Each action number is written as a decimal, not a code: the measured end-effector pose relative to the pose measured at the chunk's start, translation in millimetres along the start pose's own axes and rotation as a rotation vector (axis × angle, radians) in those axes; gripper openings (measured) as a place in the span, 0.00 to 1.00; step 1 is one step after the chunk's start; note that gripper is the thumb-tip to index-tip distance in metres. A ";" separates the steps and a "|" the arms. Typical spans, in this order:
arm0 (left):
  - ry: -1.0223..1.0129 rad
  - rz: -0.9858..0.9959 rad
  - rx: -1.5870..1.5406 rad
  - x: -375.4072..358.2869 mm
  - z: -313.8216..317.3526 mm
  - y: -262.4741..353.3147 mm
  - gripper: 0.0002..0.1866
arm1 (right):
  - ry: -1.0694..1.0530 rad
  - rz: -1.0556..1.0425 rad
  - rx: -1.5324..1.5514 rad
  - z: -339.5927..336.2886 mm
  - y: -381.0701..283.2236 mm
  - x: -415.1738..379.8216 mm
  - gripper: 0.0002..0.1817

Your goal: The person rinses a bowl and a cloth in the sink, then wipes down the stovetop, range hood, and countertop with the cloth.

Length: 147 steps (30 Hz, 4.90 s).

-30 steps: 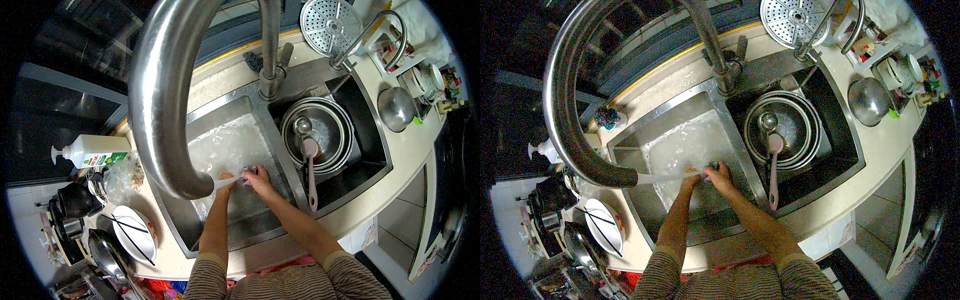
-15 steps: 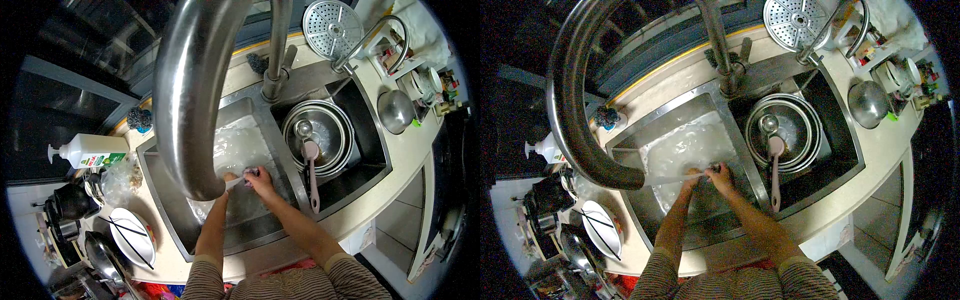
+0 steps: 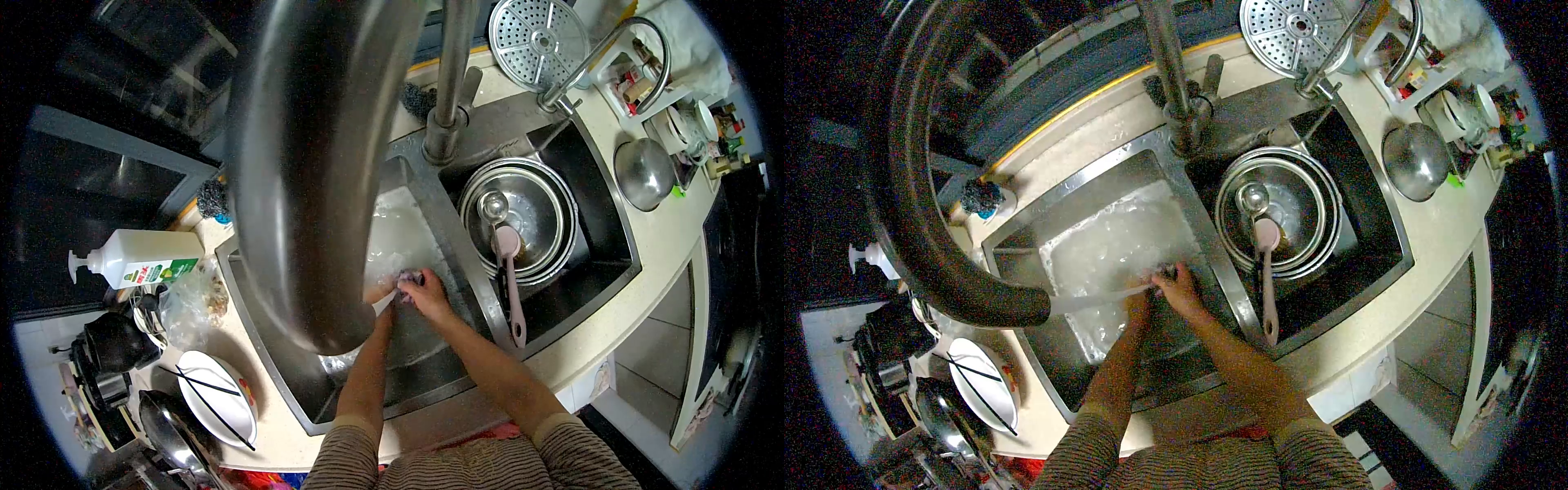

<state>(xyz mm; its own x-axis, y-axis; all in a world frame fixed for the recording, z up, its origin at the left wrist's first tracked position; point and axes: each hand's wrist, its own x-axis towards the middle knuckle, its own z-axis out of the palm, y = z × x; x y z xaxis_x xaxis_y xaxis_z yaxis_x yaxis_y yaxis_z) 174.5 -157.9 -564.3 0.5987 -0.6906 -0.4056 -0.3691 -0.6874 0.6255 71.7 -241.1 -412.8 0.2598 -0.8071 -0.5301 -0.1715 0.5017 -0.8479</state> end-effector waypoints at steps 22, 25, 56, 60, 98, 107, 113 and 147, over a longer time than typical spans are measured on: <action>0.048 -0.009 -0.350 6.9 -33.5 14.1 0.15 | 0.134 -0.673 -0.358 -45.2 -220.3 -26.1 0.24; -0.224 -0.096 -0.058 22.2 -54.2 9.9 0.16 | 0.450 -0.867 -0.318 -68.7 -282.9 43.6 0.29; 0.257 -0.002 0.420 26.9 37.1 -39.4 0.14 | 0.265 -0.715 -0.436 -100.9 -309.9 149.4 0.05; 0.371 0.135 0.456 9.1 7.5 -3.5 0.13 | 0.219 -0.735 -0.437 -103.0 -308.7 144.4 0.07; 0.052 -0.315 -1.353 -149.1 -138.3 198.4 0.05 | -0.120 0.031 0.660 -7.2 -83.7 -70.0 0.08; -0.457 -0.419 -1.735 -144.6 -157.9 168.6 0.18 | -0.483 -0.299 0.194 5.0 -90.4 -84.2 0.13; -0.743 -0.199 -1.305 -154.4 -170.6 165.2 0.22 | -0.740 0.158 0.189 -11.6 -99.7 -77.9 0.17; -0.143 0.094 -0.308 -163.8 -109.9 178.8 0.25 | 0.111 -0.703 -0.259 -34.3 -142.5 4.4 0.20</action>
<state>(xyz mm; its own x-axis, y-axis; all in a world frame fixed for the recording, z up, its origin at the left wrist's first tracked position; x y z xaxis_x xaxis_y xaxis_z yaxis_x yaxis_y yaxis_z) 88.5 -143.0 -312.7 0.4587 -0.7870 -0.4125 -0.1727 -0.5344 0.8274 64.7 -326.8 -293.9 0.2950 -0.9436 0.1502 -0.2219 -0.2206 -0.9498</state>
